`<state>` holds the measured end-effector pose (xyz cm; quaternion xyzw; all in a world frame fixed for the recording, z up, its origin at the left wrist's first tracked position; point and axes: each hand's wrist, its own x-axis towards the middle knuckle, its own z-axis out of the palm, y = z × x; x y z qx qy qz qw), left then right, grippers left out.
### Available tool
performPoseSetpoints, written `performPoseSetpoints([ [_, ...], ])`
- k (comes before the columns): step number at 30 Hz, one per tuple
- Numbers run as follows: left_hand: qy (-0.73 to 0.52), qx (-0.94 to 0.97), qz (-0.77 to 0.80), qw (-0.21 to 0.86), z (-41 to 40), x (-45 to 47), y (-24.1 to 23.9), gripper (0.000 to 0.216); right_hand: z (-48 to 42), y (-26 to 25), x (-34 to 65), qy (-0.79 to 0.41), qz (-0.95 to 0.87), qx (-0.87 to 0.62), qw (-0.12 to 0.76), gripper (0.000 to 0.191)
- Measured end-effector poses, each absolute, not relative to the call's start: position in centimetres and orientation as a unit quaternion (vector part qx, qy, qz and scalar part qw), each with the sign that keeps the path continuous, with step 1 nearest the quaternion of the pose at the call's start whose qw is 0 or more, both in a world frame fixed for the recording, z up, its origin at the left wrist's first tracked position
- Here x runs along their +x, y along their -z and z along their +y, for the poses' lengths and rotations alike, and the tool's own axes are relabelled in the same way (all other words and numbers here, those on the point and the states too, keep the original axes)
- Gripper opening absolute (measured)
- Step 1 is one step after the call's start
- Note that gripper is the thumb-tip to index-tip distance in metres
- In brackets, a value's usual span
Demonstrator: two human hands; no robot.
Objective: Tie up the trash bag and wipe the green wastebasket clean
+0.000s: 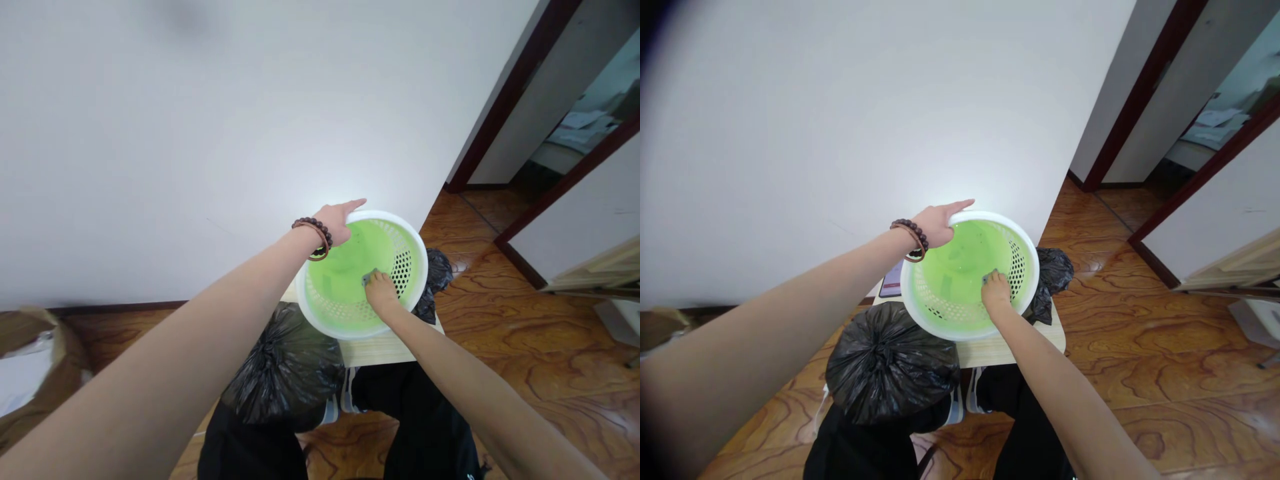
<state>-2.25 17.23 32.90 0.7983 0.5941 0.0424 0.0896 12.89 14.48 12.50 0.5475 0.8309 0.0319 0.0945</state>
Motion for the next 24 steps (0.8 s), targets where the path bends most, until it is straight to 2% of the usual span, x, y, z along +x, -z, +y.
performPoseSetpoints([
  [5, -0.040, 0.782, 0.607, 0.134, 18.4, -1.7, -32.2, 0.039, 15.6, -10.8, 11.5, -0.003, 0.801, 0.594, 0.077, 0.034],
  [10, -0.073, 0.779, 0.611, 0.120, 18.3, -1.5, -31.8, 0.035, 15.8, -10.4, 5.4, 0.172, 0.791, 0.585, 0.050, 0.037],
  [14, -0.069, 0.773, 0.620, 0.113, 18.4, -1.6, -31.4, 0.034, 15.3, -10.7, 3.2, 0.227, 0.820, 0.525, -0.020, 0.041],
  [17, -0.066, 0.774, 0.620, 0.104, 18.5, -1.4, -31.4, 0.036, 15.4, -11.3, 6.0, 0.179, 0.853, 0.489, 0.037, 0.034],
  [20, -0.065, 0.777, 0.616, 0.107, 18.5, -1.1, -31.5, 0.037, 15.8, -11.9, 10.5, 0.056, 0.847, 0.515, 0.119, 0.031],
  [24, -0.076, 0.774, 0.617, 0.118, 18.3, -0.6, -31.6, 0.037, 16.2, -12.0, 13.5, -0.060, 0.843, 0.527, 0.089, 0.033],
])
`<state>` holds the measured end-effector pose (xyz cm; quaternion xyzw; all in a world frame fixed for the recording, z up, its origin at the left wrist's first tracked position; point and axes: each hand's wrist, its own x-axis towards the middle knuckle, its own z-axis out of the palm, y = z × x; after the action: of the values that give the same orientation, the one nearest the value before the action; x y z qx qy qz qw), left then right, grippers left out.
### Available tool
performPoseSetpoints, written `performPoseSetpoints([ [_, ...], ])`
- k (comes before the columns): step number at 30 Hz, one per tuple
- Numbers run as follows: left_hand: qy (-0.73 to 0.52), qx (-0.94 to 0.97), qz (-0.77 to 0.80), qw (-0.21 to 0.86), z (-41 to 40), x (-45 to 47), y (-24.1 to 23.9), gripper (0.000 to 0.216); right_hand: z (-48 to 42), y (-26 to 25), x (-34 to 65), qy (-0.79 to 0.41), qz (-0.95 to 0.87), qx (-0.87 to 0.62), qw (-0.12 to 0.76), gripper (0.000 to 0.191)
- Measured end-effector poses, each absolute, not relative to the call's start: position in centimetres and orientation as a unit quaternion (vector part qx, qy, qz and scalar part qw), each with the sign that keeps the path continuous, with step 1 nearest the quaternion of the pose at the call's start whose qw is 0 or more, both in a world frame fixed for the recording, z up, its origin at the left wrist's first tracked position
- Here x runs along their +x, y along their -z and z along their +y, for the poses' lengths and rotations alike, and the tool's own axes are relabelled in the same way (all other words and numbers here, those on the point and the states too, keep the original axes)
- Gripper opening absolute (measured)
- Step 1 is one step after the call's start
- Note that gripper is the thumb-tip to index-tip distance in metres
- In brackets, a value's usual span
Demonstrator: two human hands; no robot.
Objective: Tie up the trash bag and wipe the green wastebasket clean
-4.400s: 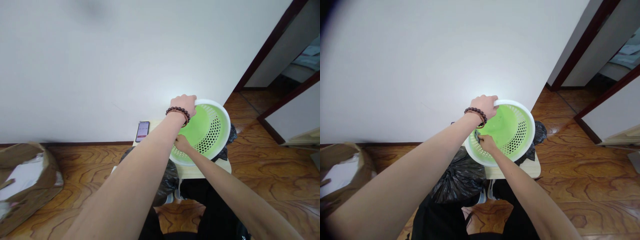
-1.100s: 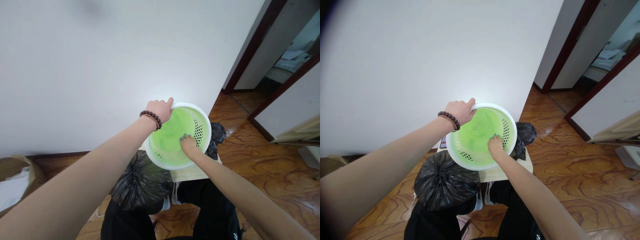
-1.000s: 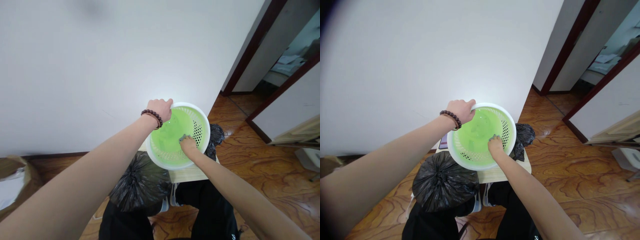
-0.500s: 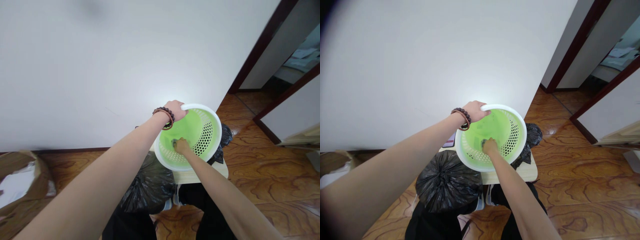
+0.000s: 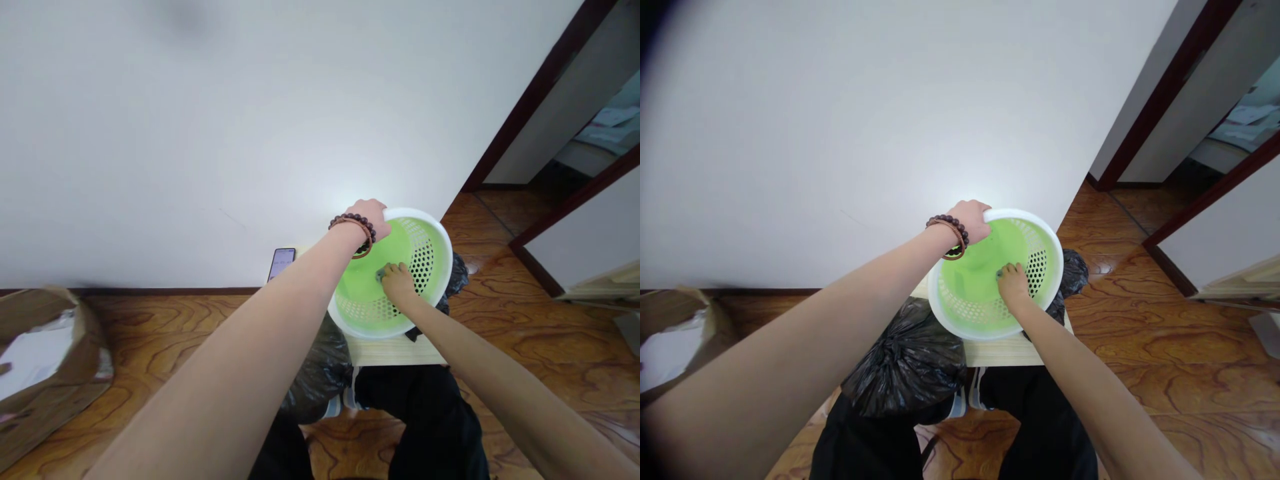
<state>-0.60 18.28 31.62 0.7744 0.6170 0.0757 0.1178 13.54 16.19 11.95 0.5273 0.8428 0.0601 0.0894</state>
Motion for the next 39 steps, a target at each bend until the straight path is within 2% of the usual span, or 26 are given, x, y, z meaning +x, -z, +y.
performPoseSetpoints([
  [2, -0.080, 0.773, 0.617, 0.122, 18.3, -0.5, -31.6, 0.038, 15.9, -11.4, 12.4, -0.037, 0.826, 0.556, 0.087, 0.033],
  [5, -0.084, 0.771, 0.618, 0.128, 18.3, -0.6, -31.5, 0.036, 15.4, -10.9, 8.0, 0.091, 0.806, 0.580, 0.079, 0.030],
  [8, -0.082, 0.769, 0.621, 0.128, 18.4, -0.9, -31.4, 0.036, 15.0, -11.4, 3.7, 0.234, 0.802, 0.549, -0.007, 0.034],
  [10, -0.080, 0.769, 0.622, 0.123, 18.6, -1.2, -31.2, 0.036, 14.9, -12.0, 2.6, 0.287, 0.806, 0.513, -0.065, 0.038],
  [13, -0.078, 0.773, 0.620, 0.110, 18.8, -1.4, -31.1, 0.036, 14.6, -12.3, 4.1, 0.246, 0.844, 0.472, -0.062, 0.036],
  [17, -0.079, 0.770, 0.623, 0.111, 18.8, -1.4, -31.1, 0.036, 14.7, -11.8, 9.7, 0.087, 0.870, 0.479, 0.073, 0.029],
  [21, -0.085, 0.766, 0.626, 0.123, 18.6, -1.1, -31.3, 0.034, 16.0, -11.5, 13.3, -0.039, 0.857, 0.506, 0.087, 0.033],
  [23, -0.087, 0.765, 0.625, 0.127, 18.5, -1.0, -31.3, 0.033, 16.5, -11.1, 13.1, -0.035, 0.838, 0.538, 0.086, 0.035],
  [26, -0.088, 0.764, 0.627, 0.128, 18.4, -1.0, -31.2, 0.031, 16.8, -10.3, 10.3, 0.070, 0.820, 0.561, 0.089, 0.038],
  [28, -0.088, 0.763, 0.628, 0.127, 18.4, -1.0, -31.1, 0.032, 16.9, -9.8, 7.5, 0.149, 0.822, 0.541, 0.095, 0.040],
  [32, -0.088, 0.763, 0.626, 0.134, 18.5, -1.1, -31.0, 0.033, 17.0, -9.7, 3.4, 0.198, 0.839, 0.503, 0.064, 0.043],
  [35, -0.090, 0.766, 0.623, 0.133, 18.5, -1.0, -31.0, 0.033, 17.0, -9.7, 4.3, 0.185, 0.846, 0.493, 0.084, 0.041],
  [39, -0.088, 0.769, 0.620, 0.130, 18.4, -0.9, -30.9, 0.034, 17.9, -9.3, 8.5, 0.111, 0.831, 0.532, 0.116, 0.044],
])
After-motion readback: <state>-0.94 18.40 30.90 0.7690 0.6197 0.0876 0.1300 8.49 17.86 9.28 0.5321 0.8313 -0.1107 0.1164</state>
